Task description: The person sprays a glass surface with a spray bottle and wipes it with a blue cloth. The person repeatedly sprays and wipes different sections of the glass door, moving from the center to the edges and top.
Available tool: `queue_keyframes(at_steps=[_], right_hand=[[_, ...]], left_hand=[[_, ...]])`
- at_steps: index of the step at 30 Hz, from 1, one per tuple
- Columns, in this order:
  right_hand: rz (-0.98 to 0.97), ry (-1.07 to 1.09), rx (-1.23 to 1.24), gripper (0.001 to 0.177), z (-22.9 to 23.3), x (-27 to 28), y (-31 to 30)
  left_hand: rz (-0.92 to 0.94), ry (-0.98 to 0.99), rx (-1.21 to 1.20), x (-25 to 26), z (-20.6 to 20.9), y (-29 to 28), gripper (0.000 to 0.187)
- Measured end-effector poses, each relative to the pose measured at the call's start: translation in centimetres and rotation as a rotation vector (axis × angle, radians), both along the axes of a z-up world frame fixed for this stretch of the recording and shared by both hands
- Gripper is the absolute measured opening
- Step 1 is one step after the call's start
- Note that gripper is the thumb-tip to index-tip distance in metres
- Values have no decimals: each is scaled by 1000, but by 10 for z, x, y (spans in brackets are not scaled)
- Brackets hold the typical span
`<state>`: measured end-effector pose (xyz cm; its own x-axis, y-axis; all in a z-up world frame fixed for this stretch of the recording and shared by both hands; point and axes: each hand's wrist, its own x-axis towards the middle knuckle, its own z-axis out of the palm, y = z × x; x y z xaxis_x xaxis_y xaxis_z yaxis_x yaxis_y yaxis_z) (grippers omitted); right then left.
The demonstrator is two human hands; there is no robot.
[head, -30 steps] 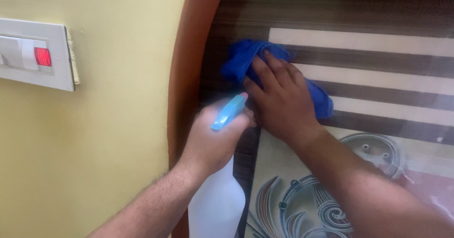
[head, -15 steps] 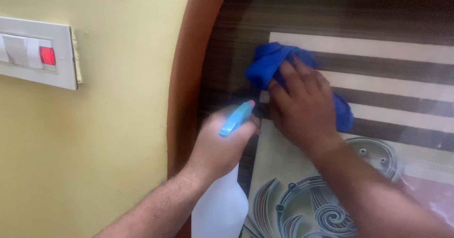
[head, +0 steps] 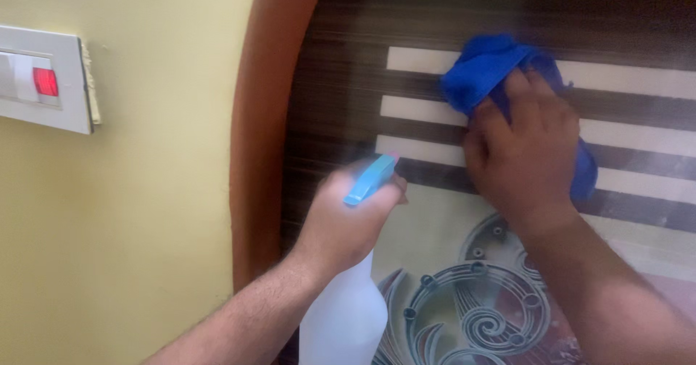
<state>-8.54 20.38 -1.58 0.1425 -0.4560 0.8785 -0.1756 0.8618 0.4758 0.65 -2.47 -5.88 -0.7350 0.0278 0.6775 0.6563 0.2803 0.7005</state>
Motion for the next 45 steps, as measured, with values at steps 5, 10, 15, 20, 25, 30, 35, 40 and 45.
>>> queue_keyframes(at_steps=[5, 10, 15, 20, 25, 30, 35, 40, 45], right_hand=[[54, 37, -18, 35, 6, 8, 17], [69, 33, -40, 39, 11, 13, 35], [23, 46, -46, 32, 12, 12, 59], [5, 44, -79, 33, 10, 11, 79], [-8, 31, -86, 35, 10, 9, 98], [-57, 23, -125, 36, 7, 4, 114], [-81, 23, -150, 32, 3, -3, 131], [-83, 22, -159, 34, 2, -4, 147], [-85, 36, -158, 36, 3, -6, 167]], left_hand=[[11, 58, -43, 1, 4, 16, 26], [-4, -14, -35, 3, 8, 32, 27], [-11, 12, -31, 0, 10, 50, 25], [-36, 59, -7, -3, 9, 62, 25], [-32, 68, -4, -7, 9, 74, 24], [-68, 60, 18, -8, 9, 83, 22], [-71, 88, -1, -6, 13, 94, 20], [-41, 49, -19, 0, 18, 105, 23], [-33, -17, 5, 4, 20, 119, 29]])
